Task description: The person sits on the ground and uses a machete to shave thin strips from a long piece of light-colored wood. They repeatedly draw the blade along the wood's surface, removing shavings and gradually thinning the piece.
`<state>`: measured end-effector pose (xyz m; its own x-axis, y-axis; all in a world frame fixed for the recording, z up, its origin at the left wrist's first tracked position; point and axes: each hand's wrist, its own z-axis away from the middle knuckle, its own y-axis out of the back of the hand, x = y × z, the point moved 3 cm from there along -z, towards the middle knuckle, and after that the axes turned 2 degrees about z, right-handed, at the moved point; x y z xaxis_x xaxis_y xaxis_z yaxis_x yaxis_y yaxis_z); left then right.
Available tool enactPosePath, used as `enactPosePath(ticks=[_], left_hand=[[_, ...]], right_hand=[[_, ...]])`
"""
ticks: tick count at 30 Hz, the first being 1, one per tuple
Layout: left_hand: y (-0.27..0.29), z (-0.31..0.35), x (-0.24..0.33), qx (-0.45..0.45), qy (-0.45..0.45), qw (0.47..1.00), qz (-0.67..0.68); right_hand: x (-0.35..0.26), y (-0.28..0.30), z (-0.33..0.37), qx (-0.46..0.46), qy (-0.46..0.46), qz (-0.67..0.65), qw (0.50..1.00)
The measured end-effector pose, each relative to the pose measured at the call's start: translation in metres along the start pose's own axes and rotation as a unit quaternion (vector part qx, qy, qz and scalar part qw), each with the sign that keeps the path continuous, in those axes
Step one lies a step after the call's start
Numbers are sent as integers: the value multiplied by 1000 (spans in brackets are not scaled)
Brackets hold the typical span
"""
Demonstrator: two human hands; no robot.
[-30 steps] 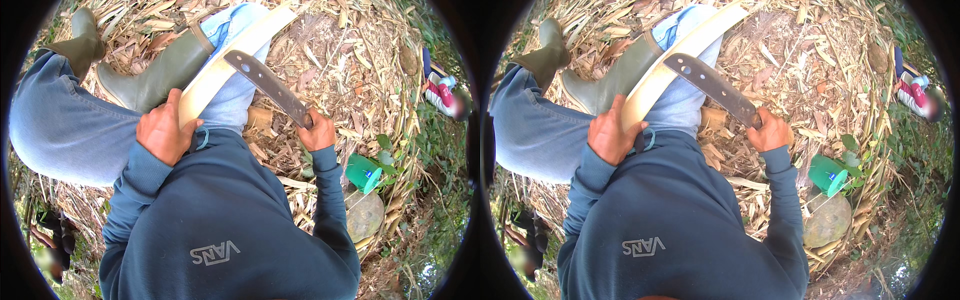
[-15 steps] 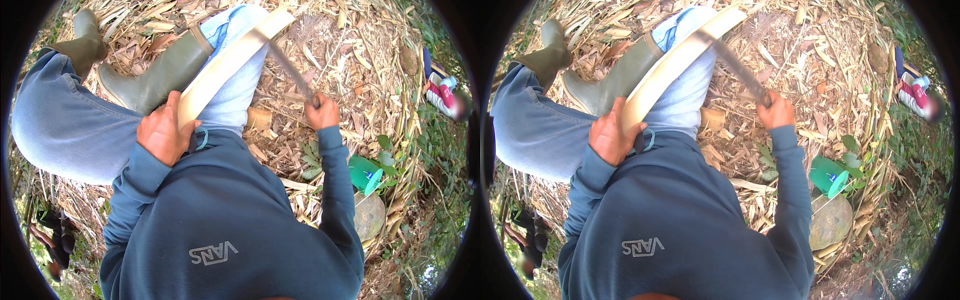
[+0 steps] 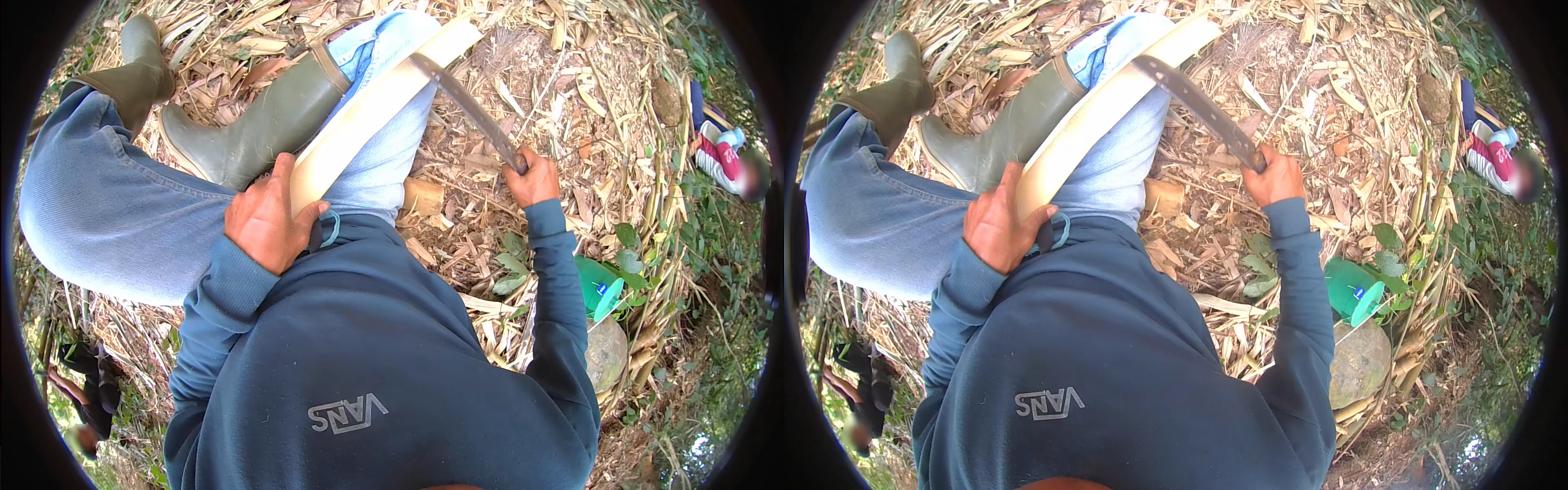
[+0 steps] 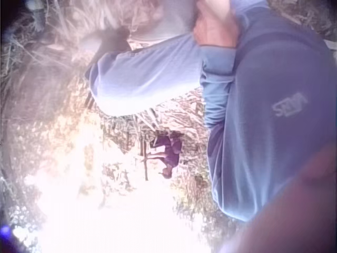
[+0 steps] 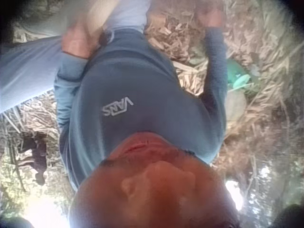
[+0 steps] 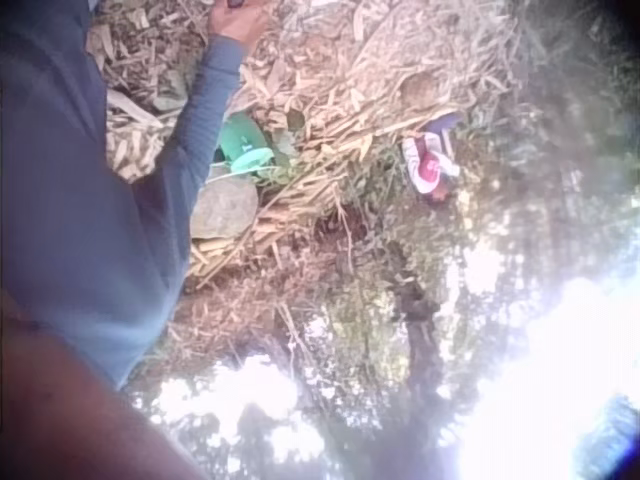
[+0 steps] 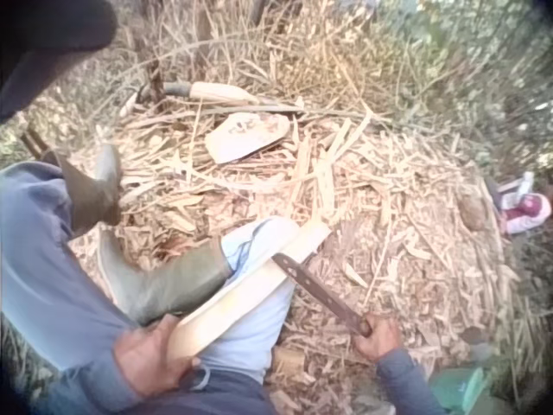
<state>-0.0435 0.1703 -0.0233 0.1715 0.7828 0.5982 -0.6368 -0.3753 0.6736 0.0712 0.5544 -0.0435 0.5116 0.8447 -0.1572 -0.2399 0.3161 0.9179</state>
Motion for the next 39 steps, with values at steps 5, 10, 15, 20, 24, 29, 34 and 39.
enactPosePath(ticks=[5, 10, 15, 20, 24, 29, 34, 39], left_hand=[[0, 2, -2, 9, -11, 1000, -3], [-2, -1, -3, -17, 11, 1000, 11], [-1, 0, -2, -10, 2, 1000, -2], [-3, 0, -4, -21, 13, 1000, 19], [-2, 1, -1, -8, -1, 1000, 15], [0, -5, -2, -39, 32, 999, 9], [-4, 1, 1, -8, 6, 1000, 8], [2, 0, -5, -50, 25, 998, 40]], right_hand=[[18, -3, -17, -18, -43, 12, 999], [18, -2, -19, -21, -73, 24, 997], [9, 2, -17, -34, -48, 35, 998], [17, -2, -37, 38, -58, 50, 996], [23, -5, -31, -21, -72, 35, 997], [28, -5, -46, 54, -35, 52, 997], [46, -5, -48, -6, -113, 27, 993], [56, -9, -48, 19, -128, 57, 990]])
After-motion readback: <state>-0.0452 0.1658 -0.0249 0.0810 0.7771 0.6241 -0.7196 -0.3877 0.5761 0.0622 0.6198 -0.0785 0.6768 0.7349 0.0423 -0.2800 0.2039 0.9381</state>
